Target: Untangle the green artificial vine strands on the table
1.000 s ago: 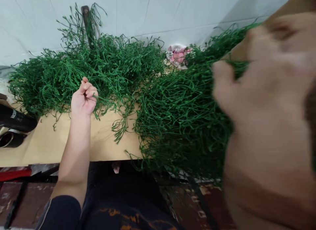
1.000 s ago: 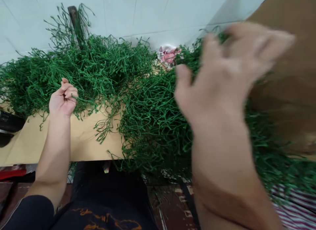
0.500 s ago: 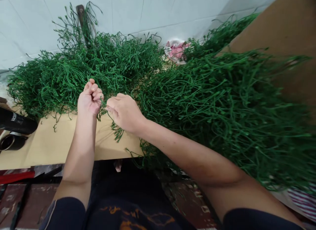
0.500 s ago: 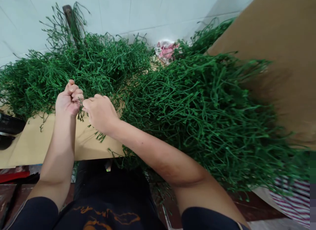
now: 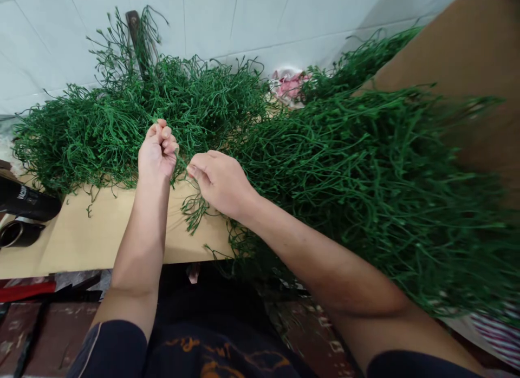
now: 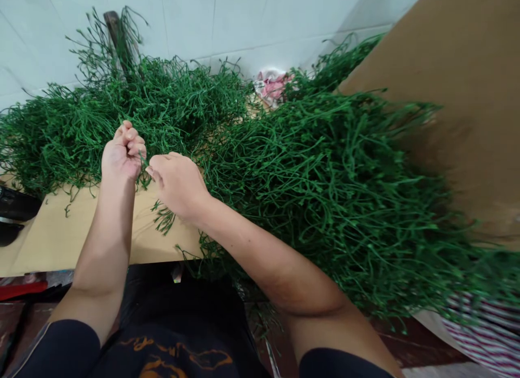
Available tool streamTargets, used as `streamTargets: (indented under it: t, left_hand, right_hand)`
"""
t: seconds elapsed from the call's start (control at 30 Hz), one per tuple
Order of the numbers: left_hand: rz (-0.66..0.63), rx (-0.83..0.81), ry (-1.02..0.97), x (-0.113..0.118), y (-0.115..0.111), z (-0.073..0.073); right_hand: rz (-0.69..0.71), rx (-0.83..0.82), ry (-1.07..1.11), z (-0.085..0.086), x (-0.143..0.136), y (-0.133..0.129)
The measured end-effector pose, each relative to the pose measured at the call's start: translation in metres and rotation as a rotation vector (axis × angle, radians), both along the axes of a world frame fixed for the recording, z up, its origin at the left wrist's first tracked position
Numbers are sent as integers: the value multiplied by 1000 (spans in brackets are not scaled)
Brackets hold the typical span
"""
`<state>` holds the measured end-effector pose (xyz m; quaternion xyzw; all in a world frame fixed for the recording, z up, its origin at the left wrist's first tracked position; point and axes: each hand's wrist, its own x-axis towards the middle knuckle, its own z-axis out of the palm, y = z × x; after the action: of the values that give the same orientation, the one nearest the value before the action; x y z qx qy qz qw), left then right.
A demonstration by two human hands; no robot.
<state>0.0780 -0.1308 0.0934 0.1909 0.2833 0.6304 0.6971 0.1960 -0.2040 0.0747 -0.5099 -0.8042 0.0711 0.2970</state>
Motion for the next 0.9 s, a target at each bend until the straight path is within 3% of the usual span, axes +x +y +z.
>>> streamTargets:
  t: [0.1,0.3,0.43,0.6,0.73,0.9]
  left_hand:
    - [5,10,-3,-6,1,-4]
    - [19,8,44,-19,0,-12]
    - [46,22,55,-23,1,-12]
    - [13,18,25,-22,-1,-13]
    - [10,23,31,-24,-1,-14]
    - [16,18,43,-25,1,-17]
  right_hand:
    - [-10,-31,-26,4,8,4]
    - [-78,-34,-305,16,17,4]
    - [-44,23,-291,19,10,0]
    - [-83,67,-272,8,-4,8]
    - [-21,92,-341,-3,-8,16]
    - [37,79,-365,0,-9,15]
